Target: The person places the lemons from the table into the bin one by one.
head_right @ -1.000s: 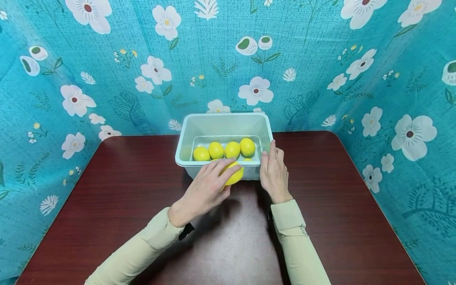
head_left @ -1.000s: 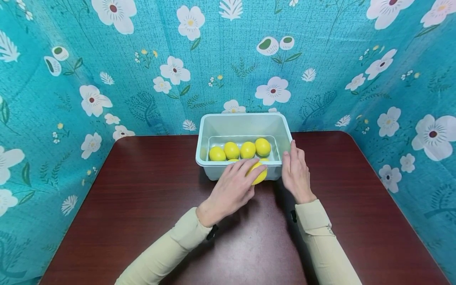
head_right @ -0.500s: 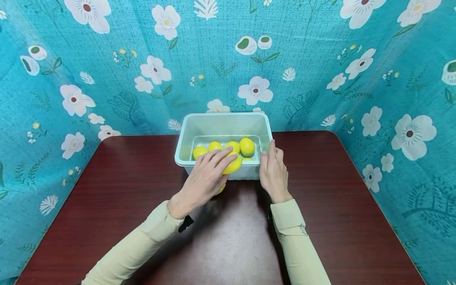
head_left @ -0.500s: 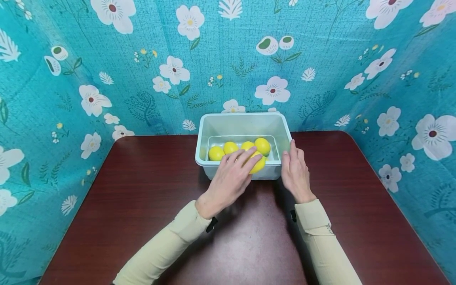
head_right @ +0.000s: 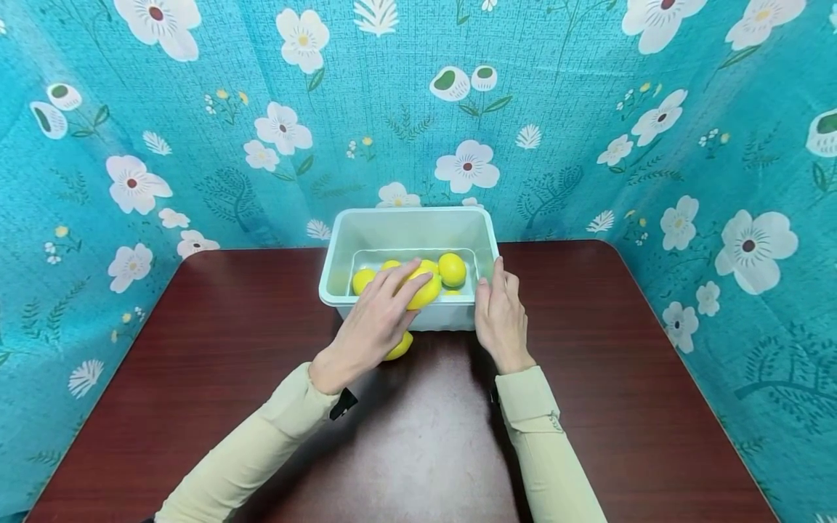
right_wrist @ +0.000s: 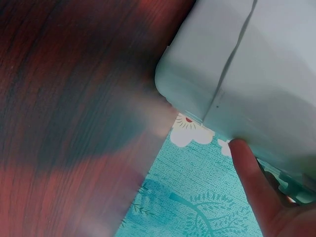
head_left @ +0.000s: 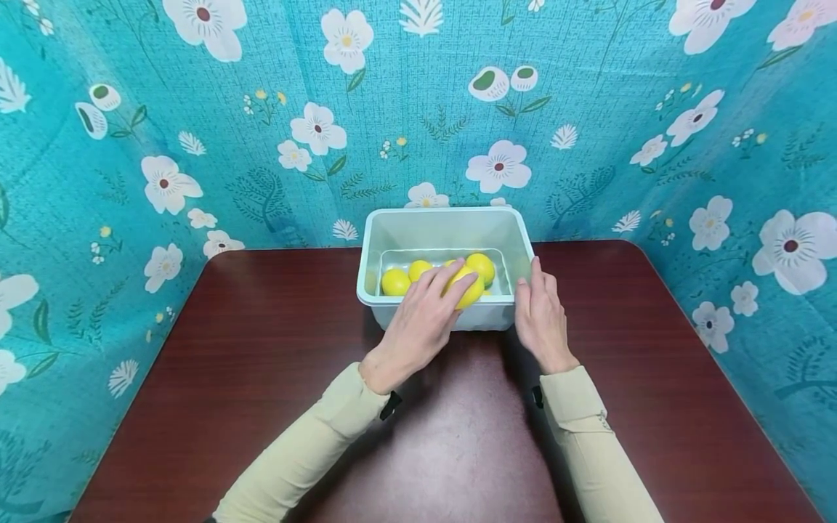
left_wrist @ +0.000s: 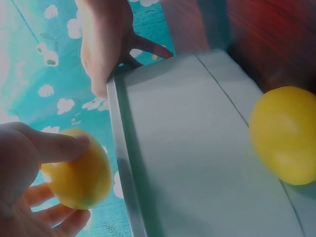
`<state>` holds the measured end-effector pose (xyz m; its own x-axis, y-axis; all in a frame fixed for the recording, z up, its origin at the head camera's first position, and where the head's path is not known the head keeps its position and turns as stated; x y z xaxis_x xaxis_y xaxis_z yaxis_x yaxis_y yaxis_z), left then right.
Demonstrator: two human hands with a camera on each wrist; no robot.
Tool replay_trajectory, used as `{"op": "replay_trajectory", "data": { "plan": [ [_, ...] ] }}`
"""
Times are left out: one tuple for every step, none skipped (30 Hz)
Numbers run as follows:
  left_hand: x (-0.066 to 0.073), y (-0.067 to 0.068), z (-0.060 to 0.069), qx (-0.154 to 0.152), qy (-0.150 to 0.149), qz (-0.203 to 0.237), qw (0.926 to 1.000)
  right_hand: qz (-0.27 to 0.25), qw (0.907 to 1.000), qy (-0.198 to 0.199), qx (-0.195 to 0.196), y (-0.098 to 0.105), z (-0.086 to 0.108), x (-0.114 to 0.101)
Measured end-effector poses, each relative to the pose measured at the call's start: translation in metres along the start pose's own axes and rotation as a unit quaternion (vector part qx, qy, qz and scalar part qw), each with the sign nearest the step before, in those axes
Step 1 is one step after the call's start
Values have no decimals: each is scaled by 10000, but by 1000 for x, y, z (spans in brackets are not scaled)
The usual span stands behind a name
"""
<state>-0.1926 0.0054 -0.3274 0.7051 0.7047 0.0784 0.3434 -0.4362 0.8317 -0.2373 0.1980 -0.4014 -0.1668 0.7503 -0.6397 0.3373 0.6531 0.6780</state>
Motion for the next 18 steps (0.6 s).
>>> {"op": "replay_trajectory", "data": {
  "plan": [
    [0,0,0,4,-4,31,10000,0,10000,8,13,0,0,0],
    [-1,-1,-1,6,-5,68,10000,2,10000,6,19,0,0,0],
    [-1,-1,-1,11,-2,110,9999,0,10000,-1,20,0,0,0],
    [-1,-1,-1,21,-1,165,9999,-1,10000,-5,18,0,0,0],
    [-1,-2,-2,28,3,229,9997,-1,10000,-10,15,0,0,0],
    [-1,-2,-2,28,7,299,9995,-2,10000,-27,9,0,0,1],
    [-1,-3,-3,36,14,357,9994,-11,10000,-30,5,0,0,1],
    [-1,-3,-4,43,19,405,9992,-22,10000,-37,-2,0,0,1],
    [-1,-4,-4,42,23,451,9990,-34,10000,-38,-9,0,0,0],
    [-1,-4,-5,35,25,482,9988,-45,10000,-39,-11,0,0,0],
    [-1,-5,-6,13,34,475,9989,-55,10000,-47,-19,0,0,0],
    [-1,-6,-6,-11,42,455,9990,-63,10000,-56,-25,0,1,0],
    [-1,-6,-6,-39,54,406,9992,-74,10000,-58,-30,0,1,0],
    [-1,-7,-6,-65,70,357,9993,-74,9999,-60,-31,0,1,0],
    [-1,-7,-6,-89,94,308,9994,-71,10000,-52,-29,0,1,0],
    [-2,-8,-6,-108,117,237,9996,-68,10000,-46,-27,0,1,0],
    [-2,-8,-6,-128,145,171,9997,-60,10000,-38,-22,0,0,0],
    [-3,-8,-6,-139,166,134,9997,-52,10000,-26,-16,0,0,0]
  ]
}}
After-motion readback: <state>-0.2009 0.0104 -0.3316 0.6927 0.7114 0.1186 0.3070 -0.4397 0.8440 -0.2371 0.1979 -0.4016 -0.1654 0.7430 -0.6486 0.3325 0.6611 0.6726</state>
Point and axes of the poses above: each hand's wrist, its own z-axis away from the middle knuckle, its own y-axis out of the back of the hand, x = y × z, the point moved 6 cm from there along -z, towards the middle knuckle, and after that the axes turned 2 degrees about -x, right-handed, at the moved point
